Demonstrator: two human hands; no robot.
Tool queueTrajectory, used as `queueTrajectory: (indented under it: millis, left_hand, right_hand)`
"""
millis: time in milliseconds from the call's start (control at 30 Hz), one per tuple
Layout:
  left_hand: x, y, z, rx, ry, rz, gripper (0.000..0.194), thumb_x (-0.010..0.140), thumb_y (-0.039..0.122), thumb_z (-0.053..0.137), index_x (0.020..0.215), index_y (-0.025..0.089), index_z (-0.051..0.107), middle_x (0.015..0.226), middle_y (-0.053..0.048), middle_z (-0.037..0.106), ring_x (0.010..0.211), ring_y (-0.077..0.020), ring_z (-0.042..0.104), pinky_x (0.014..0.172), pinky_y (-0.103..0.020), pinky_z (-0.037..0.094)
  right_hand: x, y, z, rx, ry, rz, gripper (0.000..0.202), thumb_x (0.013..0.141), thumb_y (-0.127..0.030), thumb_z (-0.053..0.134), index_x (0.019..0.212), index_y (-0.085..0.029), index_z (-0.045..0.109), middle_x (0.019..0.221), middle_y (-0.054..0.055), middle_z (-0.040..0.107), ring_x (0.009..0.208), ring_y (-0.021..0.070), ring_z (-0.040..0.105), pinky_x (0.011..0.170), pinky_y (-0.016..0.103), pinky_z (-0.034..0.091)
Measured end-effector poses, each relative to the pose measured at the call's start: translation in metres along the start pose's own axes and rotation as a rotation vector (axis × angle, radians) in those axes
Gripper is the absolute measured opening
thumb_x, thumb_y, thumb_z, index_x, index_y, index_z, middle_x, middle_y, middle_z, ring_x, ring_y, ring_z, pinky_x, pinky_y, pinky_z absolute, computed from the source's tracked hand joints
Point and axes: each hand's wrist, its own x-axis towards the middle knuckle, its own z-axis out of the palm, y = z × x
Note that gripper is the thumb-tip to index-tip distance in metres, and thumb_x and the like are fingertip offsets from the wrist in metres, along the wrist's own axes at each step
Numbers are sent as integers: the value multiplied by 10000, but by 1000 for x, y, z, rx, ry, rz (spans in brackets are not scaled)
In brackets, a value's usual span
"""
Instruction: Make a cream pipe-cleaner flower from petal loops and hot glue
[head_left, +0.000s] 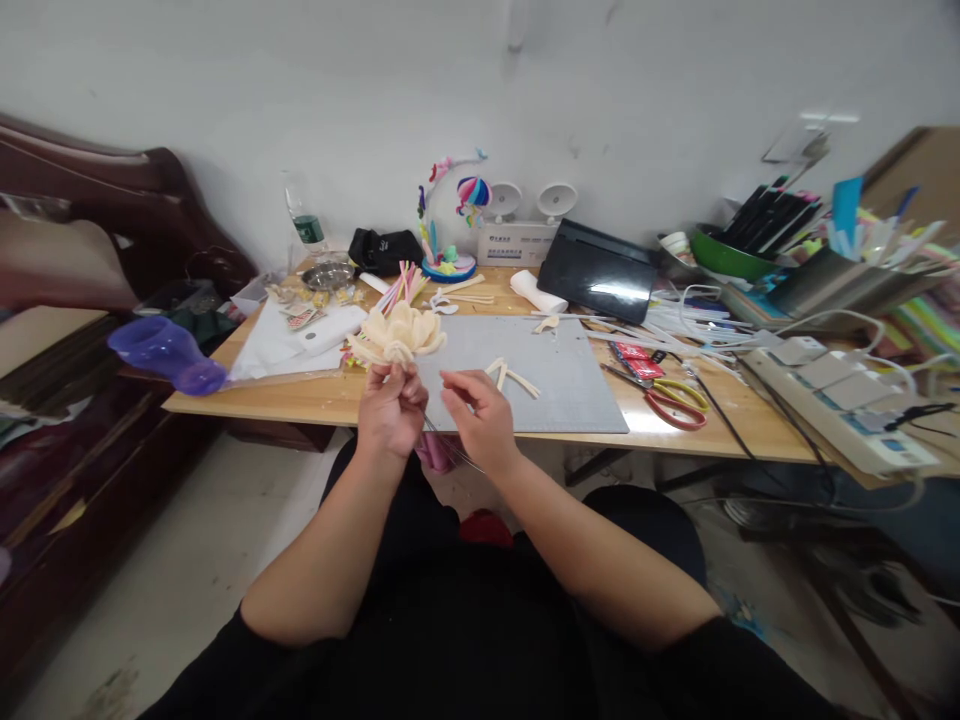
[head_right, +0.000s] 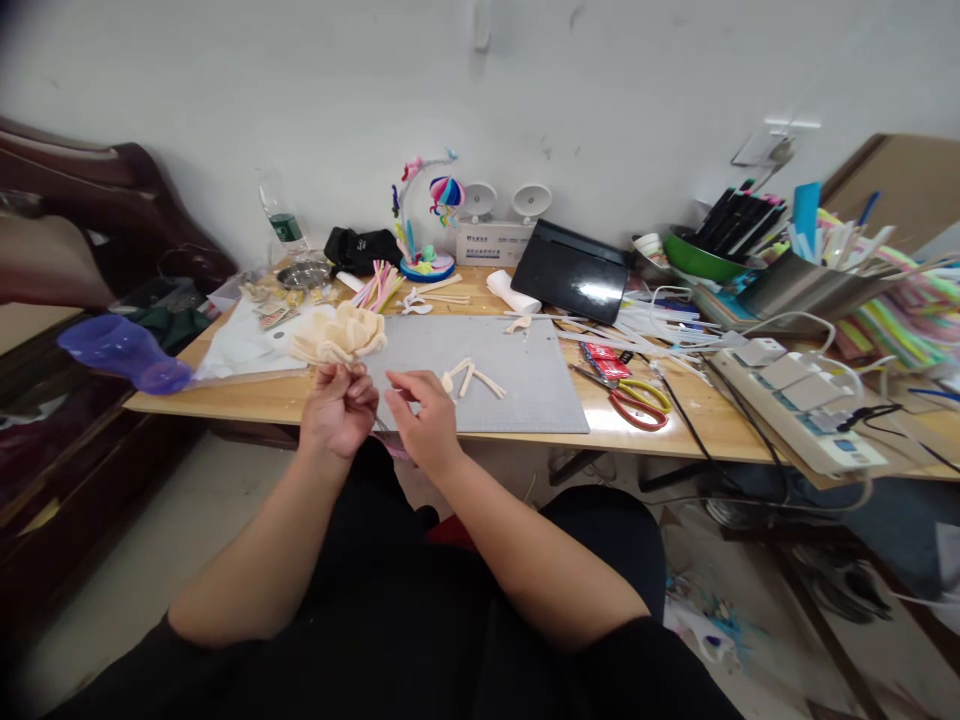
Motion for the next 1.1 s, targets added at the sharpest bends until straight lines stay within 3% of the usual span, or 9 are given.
queueTrajectory:
  millis: [233, 400, 600, 667, 833, 933, 1100]
  left_hand:
    - [6, 23, -4, -33, 65, 34, 227, 757, 111, 623, 600, 178, 474, 594, 19, 553, 415, -25, 381, 405, -106, 295]
    - [5, 27, -4, -17, 36, 14, 227, 764, 147, 634, 584, 173, 497, 603, 26, 541, 420, -13, 377, 401, -98, 291]
    - [1, 22, 0, -30, -11, -18, 206, 758, 134, 639, 587, 185, 536, 617, 22, 546, 445, -18, 403, 415, -103, 323]
    - [-1, 19, 1, -41, -24, -29, 192, 740, 132, 657, 594, 189, 545, 630, 19, 550, 469, -23, 427, 430, -105, 346]
    - [-2, 16, 3, -45, -39, -40, 174, 732, 135, 666, 613, 196, 554, 653, 18, 567, 508, -32, 471, 464, -108, 379]
    - [-2, 15, 3, -27, -20, -33, 167, 738, 155, 665, 623, 195, 551, 656, 27, 580, 510, -30, 483, 496, -127, 407]
    - [2, 13, -1, 21, 35, -17, 146, 737, 192, 667, 664, 200, 542, 674, 39, 633, 572, -75, 575, 653, -275, 499]
  right_hand:
    - [-6, 40, -60, -160, 155, 148, 213, 780, -296, 536, 883, -181, 682, 847, 56, 635, 800, 162, 582, 754, 330, 464]
    - [-20, 41, -74, -293, -53, 151, 198, 779, -293, 528, 855, -197, 684, 848, 61, 654, 803, 178, 591, 748, 345, 463]
    - [-26, 17, -67, -291, -599, 225, 253, 854, -316, 446, 906, -229, 678, 871, 28, 699, 814, 166, 621, 756, 319, 463]
    - [-27, 7, -60, -290, -708, 217, 255, 859, -327, 447, 938, -240, 674, 859, 19, 700, 784, 158, 622, 722, 294, 459]
    - [-32, -7, -38, -343, -763, 251, 204, 765, -276, 600, 947, -212, 666, 732, 9, 689, 643, 146, 617, 611, 258, 439]
    - [-39, -4, -26, -267, -757, 394, 157, 800, -188, 507, 870, -197, 648, 653, -9, 662, 536, 108, 599, 543, 227, 442]
    - [-45, 6, -21, -44, -683, 662, 183, 824, -164, 407, 860, -164, 586, 558, -36, 592, 394, 65, 522, 414, 174, 396]
